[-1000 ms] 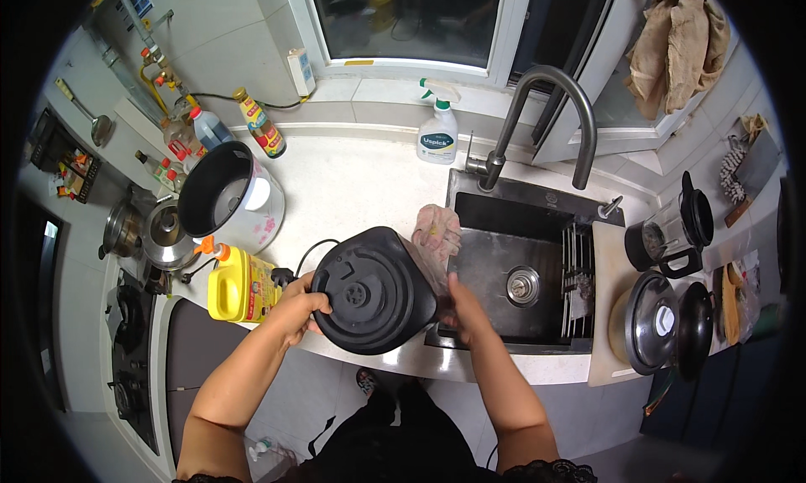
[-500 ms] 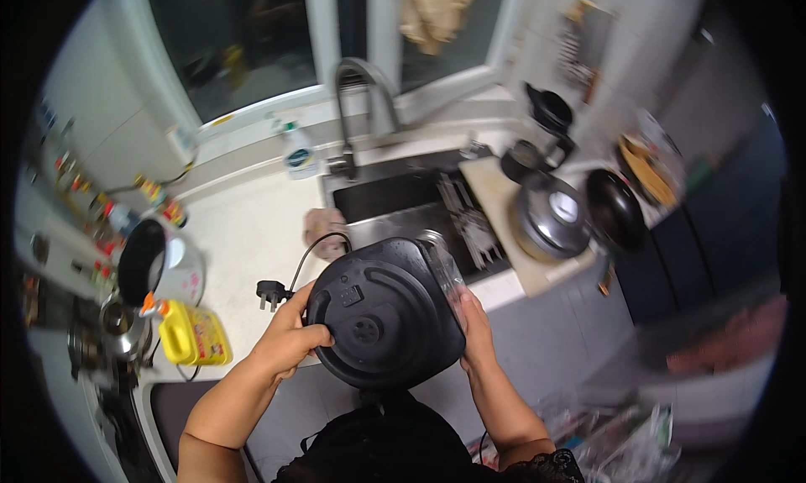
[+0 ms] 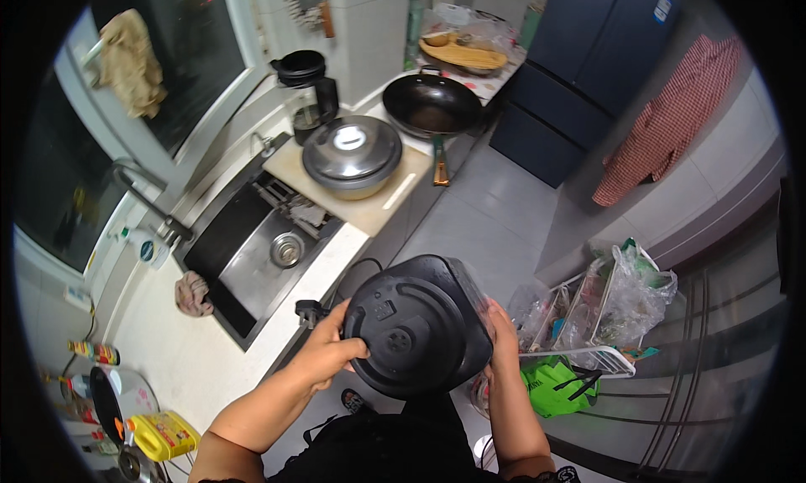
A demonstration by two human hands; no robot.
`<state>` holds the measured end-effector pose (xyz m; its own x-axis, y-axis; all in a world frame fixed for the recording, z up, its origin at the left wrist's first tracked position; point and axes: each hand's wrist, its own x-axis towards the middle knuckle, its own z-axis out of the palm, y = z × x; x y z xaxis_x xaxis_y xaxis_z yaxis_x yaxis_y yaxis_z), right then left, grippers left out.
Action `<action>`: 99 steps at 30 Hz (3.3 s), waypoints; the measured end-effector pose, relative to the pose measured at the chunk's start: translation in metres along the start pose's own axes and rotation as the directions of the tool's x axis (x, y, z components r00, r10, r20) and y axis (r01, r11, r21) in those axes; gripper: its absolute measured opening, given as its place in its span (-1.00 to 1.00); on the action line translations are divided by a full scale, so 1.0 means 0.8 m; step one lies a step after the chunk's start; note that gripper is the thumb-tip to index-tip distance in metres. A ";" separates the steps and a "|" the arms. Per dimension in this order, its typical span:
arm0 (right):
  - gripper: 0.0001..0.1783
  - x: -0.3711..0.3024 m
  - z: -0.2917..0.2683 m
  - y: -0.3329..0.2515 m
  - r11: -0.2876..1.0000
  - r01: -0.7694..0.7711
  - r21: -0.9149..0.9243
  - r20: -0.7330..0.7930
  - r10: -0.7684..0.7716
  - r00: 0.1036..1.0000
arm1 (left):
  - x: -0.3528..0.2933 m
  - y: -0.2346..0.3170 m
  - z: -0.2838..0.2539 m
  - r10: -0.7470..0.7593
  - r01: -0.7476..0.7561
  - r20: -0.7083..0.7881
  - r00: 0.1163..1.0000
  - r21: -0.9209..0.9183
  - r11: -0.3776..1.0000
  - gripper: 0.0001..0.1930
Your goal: The person wipes a black electric kettle with a cloth, then places it in a cabinet. They move a wok to the stove and pick up a metal pot lid. The person washes the lid under running water using a sponge and dish soap, scrubbing both sides thoroughly.
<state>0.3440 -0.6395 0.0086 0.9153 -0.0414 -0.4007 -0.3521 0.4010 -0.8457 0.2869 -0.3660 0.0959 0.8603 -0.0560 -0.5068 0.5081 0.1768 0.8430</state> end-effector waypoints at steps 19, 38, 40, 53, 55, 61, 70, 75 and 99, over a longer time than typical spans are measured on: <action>-0.48 0.398 -0.220 -0.132 0.983 -0.130 -0.130 -0.108 0.116 0.987 | 0.391 0.033 0.247 -0.190 0.208 0.092 0.977 -0.260 0.943 -0.15; -0.49 0.820 -0.150 -0.157 0.781 -0.272 -0.563 0.175 0.434 0.884 | 0.668 0.001 0.271 -0.242 0.030 -0.266 0.933 -0.613 0.790 -0.26; -0.50 0.853 -0.142 -0.146 0.777 -0.272 -0.567 0.259 0.482 0.837 | 0.680 -0.003 0.276 -0.256 0.001 -0.303 0.918 -0.643 0.766 -0.34; -0.44 1.130 0.023 -0.103 0.798 -0.574 0.181 0.528 0.414 0.742 | 0.714 -0.007 0.329 -0.272 -0.247 -0.519 0.810 -0.724 0.644 -0.36; -0.43 1.135 0.060 -0.110 0.754 -0.585 0.300 0.436 0.437 0.787 | 0.718 -0.012 0.333 -0.258 -0.257 -0.519 0.815 -0.723 0.641 -0.37; -0.32 1.136 0.090 -0.122 0.679 -0.608 0.412 0.433 0.441 0.786 | 0.711 -0.022 0.329 -0.294 -0.189 -0.477 0.828 -0.732 0.655 -0.38; -0.30 1.130 -0.002 -0.155 0.793 -0.598 0.113 0.274 0.554 0.786 | 0.721 -0.006 0.322 -0.282 -0.146 -0.482 0.830 -0.675 0.723 -0.36; -0.55 1.130 -0.113 -0.211 0.879 -0.406 -0.251 0.060 0.433 0.899 | 0.760 0.007 0.335 -0.341 -0.061 -0.424 0.839 -0.696 0.715 -0.37; -0.55 1.331 -0.286 -0.382 -0.148 0.135 -0.980 0.187 -0.437 0.880 | 0.932 0.089 0.464 -0.273 -0.152 -0.409 0.871 -0.751 0.643 -0.34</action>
<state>1.3813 -1.0159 -0.2405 0.9957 -0.0404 0.0828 -0.0162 -0.9617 -0.2738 0.9803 -0.7597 -0.1554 0.5928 0.3053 -0.7452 0.1644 0.8600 0.4831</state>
